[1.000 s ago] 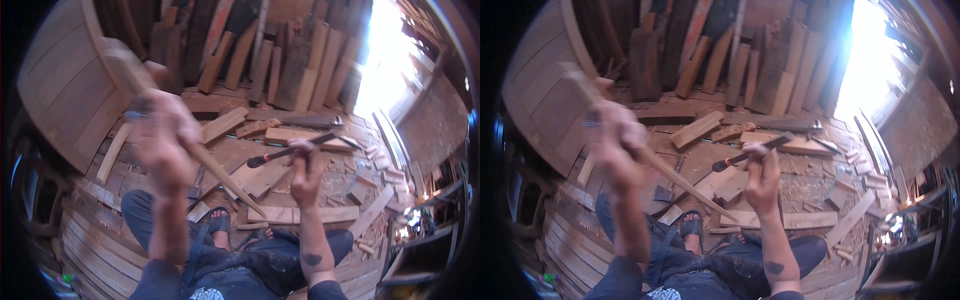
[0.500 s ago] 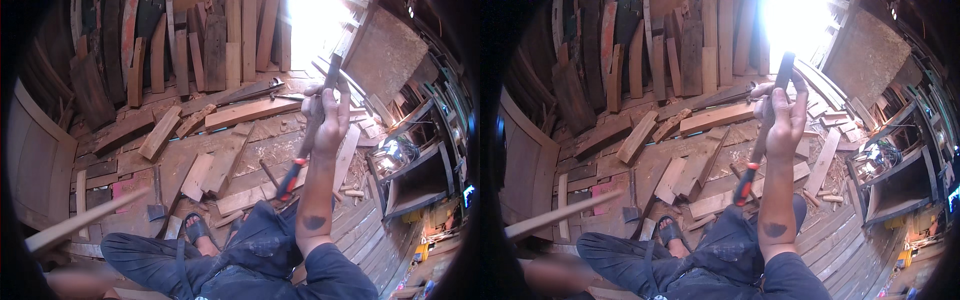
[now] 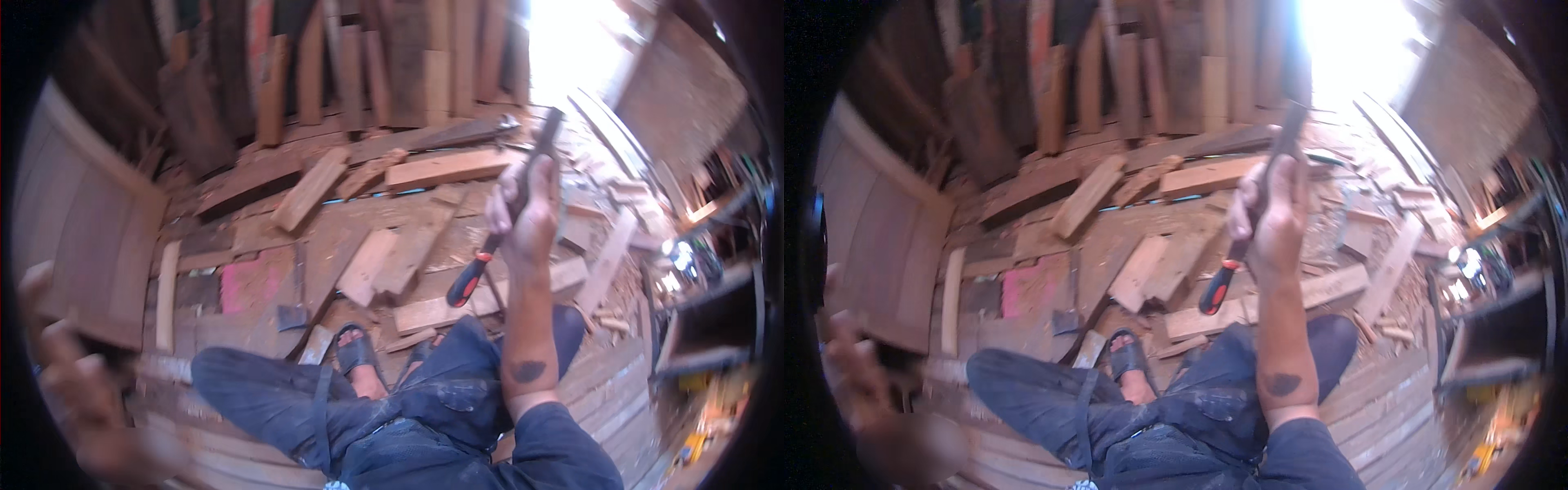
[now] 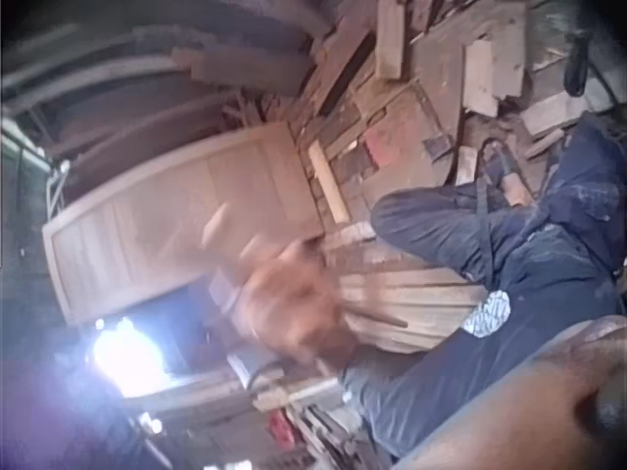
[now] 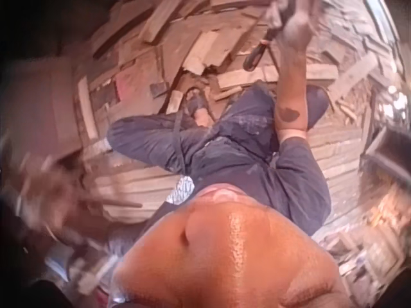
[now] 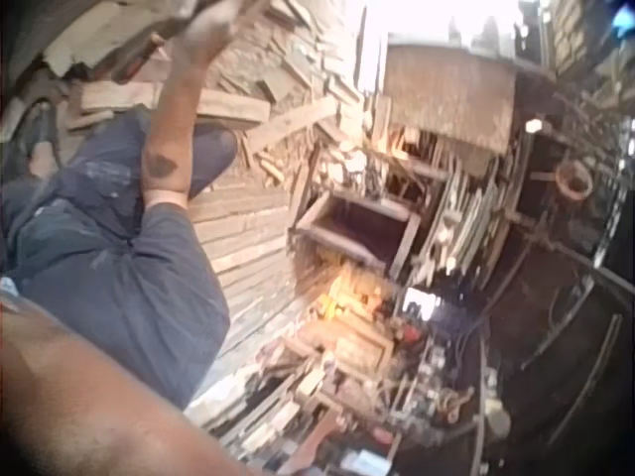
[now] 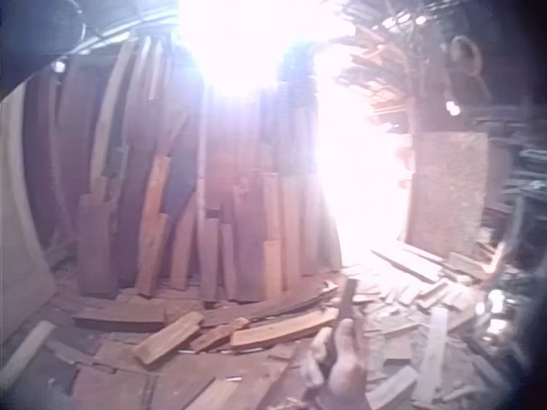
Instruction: Shaping and assembling wooden pieces using a hammer and chisel.
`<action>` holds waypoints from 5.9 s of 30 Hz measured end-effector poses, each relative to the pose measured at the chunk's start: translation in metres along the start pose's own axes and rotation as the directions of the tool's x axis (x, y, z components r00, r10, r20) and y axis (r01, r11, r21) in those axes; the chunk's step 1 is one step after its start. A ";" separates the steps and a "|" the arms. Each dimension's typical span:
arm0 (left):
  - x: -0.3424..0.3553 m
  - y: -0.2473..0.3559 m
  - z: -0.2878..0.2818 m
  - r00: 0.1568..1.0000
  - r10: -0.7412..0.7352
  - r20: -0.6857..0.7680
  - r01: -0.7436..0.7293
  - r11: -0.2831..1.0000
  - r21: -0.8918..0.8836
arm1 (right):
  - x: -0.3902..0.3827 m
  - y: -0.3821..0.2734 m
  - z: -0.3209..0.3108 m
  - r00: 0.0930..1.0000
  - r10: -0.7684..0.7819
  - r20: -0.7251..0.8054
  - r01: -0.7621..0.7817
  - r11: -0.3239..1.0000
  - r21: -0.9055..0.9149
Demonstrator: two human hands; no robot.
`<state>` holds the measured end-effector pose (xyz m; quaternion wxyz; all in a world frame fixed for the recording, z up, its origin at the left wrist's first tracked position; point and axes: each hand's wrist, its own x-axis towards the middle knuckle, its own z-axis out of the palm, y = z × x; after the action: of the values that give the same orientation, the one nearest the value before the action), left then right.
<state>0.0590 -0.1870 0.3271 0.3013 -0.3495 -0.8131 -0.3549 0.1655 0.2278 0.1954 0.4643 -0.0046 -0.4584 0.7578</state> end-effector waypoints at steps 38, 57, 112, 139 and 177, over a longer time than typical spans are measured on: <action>-0.151 -0.010 0.260 0.297 -0.092 0.950 0.912 0.323 -0.254 | -0.128 0.141 -0.034 0.916 0.095 0.389 0.185 0.761 -0.622; -0.158 -0.005 0.256 0.295 -0.133 0.946 0.924 0.294 -0.247 | -0.109 0.100 -0.042 0.903 0.161 0.398 0.263 0.524 -0.810; -0.172 0.001 0.253 0.323 0.007 0.946 0.921 0.225 -0.316 | -0.133 0.094 -0.034 0.903 0.111 0.416 0.228 0.696 -0.681; -0.170 -0.007 0.275 0.301 0.025 0.953 0.928 0.221 -0.298 | -0.151 0.124 -0.053 0.968 0.119 0.219 0.081 0.678 -0.731; -0.171 -0.007 0.267 0.269 -0.046 0.962 0.940 0.232 -0.252 | -0.173 0.157 -0.064 0.941 0.339 0.010 -0.270 0.767 -0.583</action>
<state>0.0871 -0.0410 0.0466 -0.4922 -0.2153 -0.6193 -0.5725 0.1819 0.1262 -0.0236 0.2848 -0.1747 -0.6838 0.6487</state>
